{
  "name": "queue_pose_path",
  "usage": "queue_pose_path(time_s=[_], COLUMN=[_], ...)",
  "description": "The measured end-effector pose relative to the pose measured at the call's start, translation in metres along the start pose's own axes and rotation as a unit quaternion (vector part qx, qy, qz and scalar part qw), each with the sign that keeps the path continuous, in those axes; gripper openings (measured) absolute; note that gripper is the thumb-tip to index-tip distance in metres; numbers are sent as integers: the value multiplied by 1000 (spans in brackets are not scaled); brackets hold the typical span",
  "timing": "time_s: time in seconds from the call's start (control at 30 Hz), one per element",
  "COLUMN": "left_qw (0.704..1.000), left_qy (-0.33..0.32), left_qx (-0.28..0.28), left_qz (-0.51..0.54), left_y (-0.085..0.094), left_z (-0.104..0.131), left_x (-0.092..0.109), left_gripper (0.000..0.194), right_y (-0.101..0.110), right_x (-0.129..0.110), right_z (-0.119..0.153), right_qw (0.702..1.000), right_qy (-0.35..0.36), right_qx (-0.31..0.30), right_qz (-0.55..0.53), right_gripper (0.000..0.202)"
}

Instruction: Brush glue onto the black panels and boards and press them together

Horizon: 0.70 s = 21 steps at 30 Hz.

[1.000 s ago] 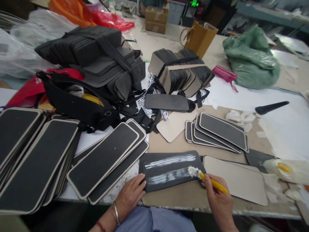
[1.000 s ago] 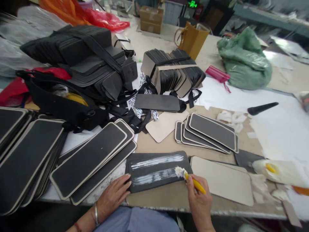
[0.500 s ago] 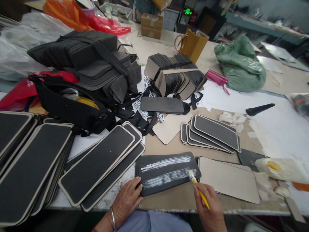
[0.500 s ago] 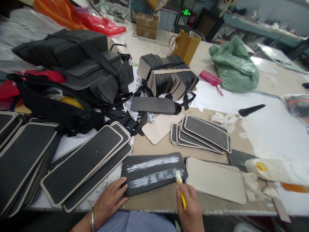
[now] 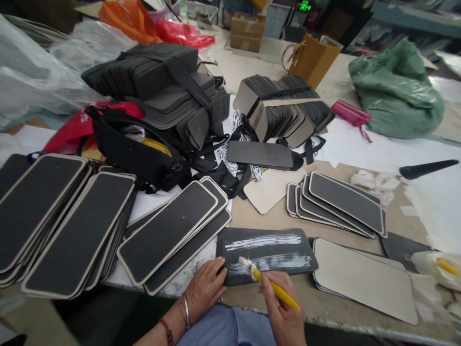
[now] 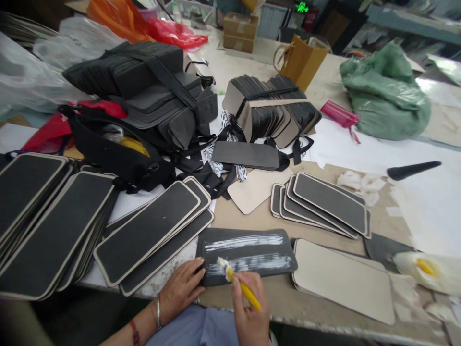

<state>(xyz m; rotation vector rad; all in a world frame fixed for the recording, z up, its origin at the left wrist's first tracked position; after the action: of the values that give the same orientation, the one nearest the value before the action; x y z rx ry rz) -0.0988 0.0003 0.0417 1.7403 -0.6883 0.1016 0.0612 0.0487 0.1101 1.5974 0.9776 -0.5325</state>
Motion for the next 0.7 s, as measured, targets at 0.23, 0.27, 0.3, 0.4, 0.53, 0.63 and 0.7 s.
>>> queue_pose_path(time_s=[0.23,0.27,0.3,0.4,0.53,0.63,0.7], left_qw=[1000,1000,1000,1000,1000,1000,1000], left_qy=[5,7,7,12,10,4,3], left_qx=[-12,-13,-14,-20,-19,-12,-10], left_qz=[7,8,9,10,6,-1,-5], left_y=[-3,-3,-4,-5,-5,-3,-2], left_z=[2,2,2,2,2,1,1], left_x=[-2,-2,-2,-3,-3,-2,-2], left_gripper=[23,24,24,25,26,24,22], right_y=[9,8,4,-17,-14,-8,-16], right_x=[28,25,21,9,10,3,-2], right_z=[-9,-10,-11,-13,-18,-22,-24], right_qw=[996,996,997,998,1000,1000,1000], right_qy=[-76,-74,-67,-34,1,11,-2], right_qx=[42,46,39,-10,-1,20,7], right_qz=[-9,-18,-30,-48,-8,0,-22], right_gripper=[14,13,12,12,11,8,10])
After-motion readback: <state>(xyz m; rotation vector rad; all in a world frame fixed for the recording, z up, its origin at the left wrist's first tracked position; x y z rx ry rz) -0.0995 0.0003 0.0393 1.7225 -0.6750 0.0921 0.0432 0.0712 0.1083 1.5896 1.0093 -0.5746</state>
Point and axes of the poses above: each hand's wrist, its own z-axis away from the middle knuckle, its own y-axis out of the back of the hand, x = y × z, the point moved 9 cm from there along -z, towards the middle knuckle, and after that the axes turned 6 degrees about y, right-handed, at the moved point
